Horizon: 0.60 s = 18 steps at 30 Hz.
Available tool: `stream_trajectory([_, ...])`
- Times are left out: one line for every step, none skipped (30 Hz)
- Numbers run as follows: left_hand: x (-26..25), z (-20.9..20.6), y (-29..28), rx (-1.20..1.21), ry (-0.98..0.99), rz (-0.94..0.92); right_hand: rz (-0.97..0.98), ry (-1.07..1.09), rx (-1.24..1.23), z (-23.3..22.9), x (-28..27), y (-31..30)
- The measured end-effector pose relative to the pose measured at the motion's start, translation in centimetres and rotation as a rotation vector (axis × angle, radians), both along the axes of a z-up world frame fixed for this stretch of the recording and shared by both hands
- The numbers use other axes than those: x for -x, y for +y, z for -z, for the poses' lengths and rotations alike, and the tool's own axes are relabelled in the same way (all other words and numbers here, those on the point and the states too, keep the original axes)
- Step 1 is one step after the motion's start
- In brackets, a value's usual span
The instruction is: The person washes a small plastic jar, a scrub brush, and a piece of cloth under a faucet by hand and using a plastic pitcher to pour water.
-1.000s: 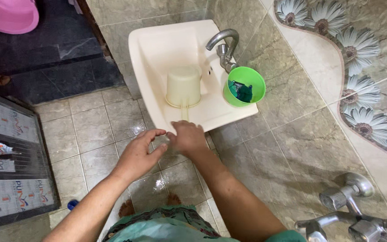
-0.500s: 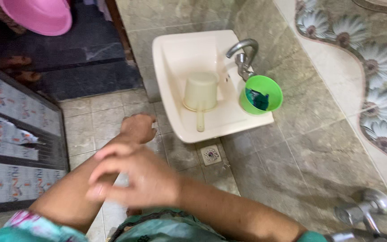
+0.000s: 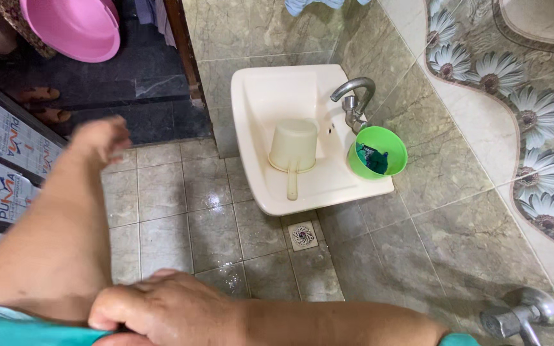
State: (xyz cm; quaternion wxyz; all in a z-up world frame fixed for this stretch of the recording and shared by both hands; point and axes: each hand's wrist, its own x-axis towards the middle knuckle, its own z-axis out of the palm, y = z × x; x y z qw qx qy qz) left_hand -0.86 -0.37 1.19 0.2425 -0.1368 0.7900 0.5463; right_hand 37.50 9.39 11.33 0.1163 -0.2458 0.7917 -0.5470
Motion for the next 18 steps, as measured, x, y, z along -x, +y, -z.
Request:
stream_trajectory([0.8, -1.2, -0.4, -0.16, -0.015, -0.084, -0.01, -0.124, -0.073, -0.4, -0.1, 0.1])
stream_trajectory([1.4, -2.3, -0.7, -0.276, -0.038, -0.19, -0.063, -0.084, 0.079, -0.5, -0.2, 0.3])
stream_trajectory([1.9, -3.3, -1.0, -0.391, -0.06, -0.298, -0.098, -0.071, 0.151, -0.6, -0.2, 0.3])
stream_trajectory([2.3, -4.2, -1.3, -0.455, -0.057, -0.333, -0.118, -0.067, 0.19, -0.6, -0.1, 0.3])
stream_trajectory([2.7, -5.1, -1.7, -0.52, -0.053, -0.368, -0.127, -0.067, 0.198, -0.6, -0.2, 0.4])
stream_trajectory([2.9, -5.7, -1.9, -0.584, -0.051, -0.4, -0.13, -0.066, 0.204, -0.6, -0.2, 0.1])
stream_trajectory([2.8, -6.1, -2.1, -0.524, 0.009, -0.39, -0.136, -0.064, 0.209, -0.6, -0.2, 0.1])
stream_trajectory([2.5, -6.2, -2.2, -0.464, 0.067, -0.378, -0.136, -0.063, 0.213, -0.5, -0.2, 0.0])
stream_trajectory([2.1, -6.2, -2.1, -0.403, 0.124, -0.366, -0.136, -0.056, 0.215, -0.5, -0.2, -0.1])
stream_trajectory([1.2, -5.6, -1.7, 0.019, 0.25, -0.165, -0.137, -0.056, 0.214, -0.4, -0.2, -0.5])
stream_trajectory([0.0, -4.6, -0.9, 0.439, 0.367, 0.045, -0.14, -0.054, 0.219, -0.4, -0.5, -0.9])
stream_trajectory([-1.1, -3.7, -0.5, 0.856, 0.479, 0.257, -0.145, -0.045, 0.227, -0.5, -0.5, -1.1])
stream_trajectory([-2.6, -2.0, 0.5, 1.171, 0.523, 0.483, -0.151, -0.035, 0.235, -0.6, -0.7, -1.3])
stream_trajectory([-4.3, 0.0, 1.1, 1.389, 0.633, 0.693, -0.152, -0.026, 0.231, -0.8, -0.5, -1.2])
stream_trajectory([-6.2, 2.4, 1.5, 1.707, 0.635, 0.996, -0.151, -0.019, 0.226, -1.1, -0.4, -0.8])
stream_trajectory([-8.1, 4.9, 1.2, 1.689, 0.61, 1.132, -0.147, -0.019, 0.226, -1.3, -0.3, -0.4])
stream_trajectory([-9.1, 7.3, 1.6, 1.666, 0.537, 1.278, -0.144, -0.022, 0.223, -1.3, -0.3, 0.1])
stream_trajectory([-10.4, 9.8, 1.0, 1.713, 0.593, 1.275, -0.148, -0.026, 0.217, -1.4, -0.3, 0.5])
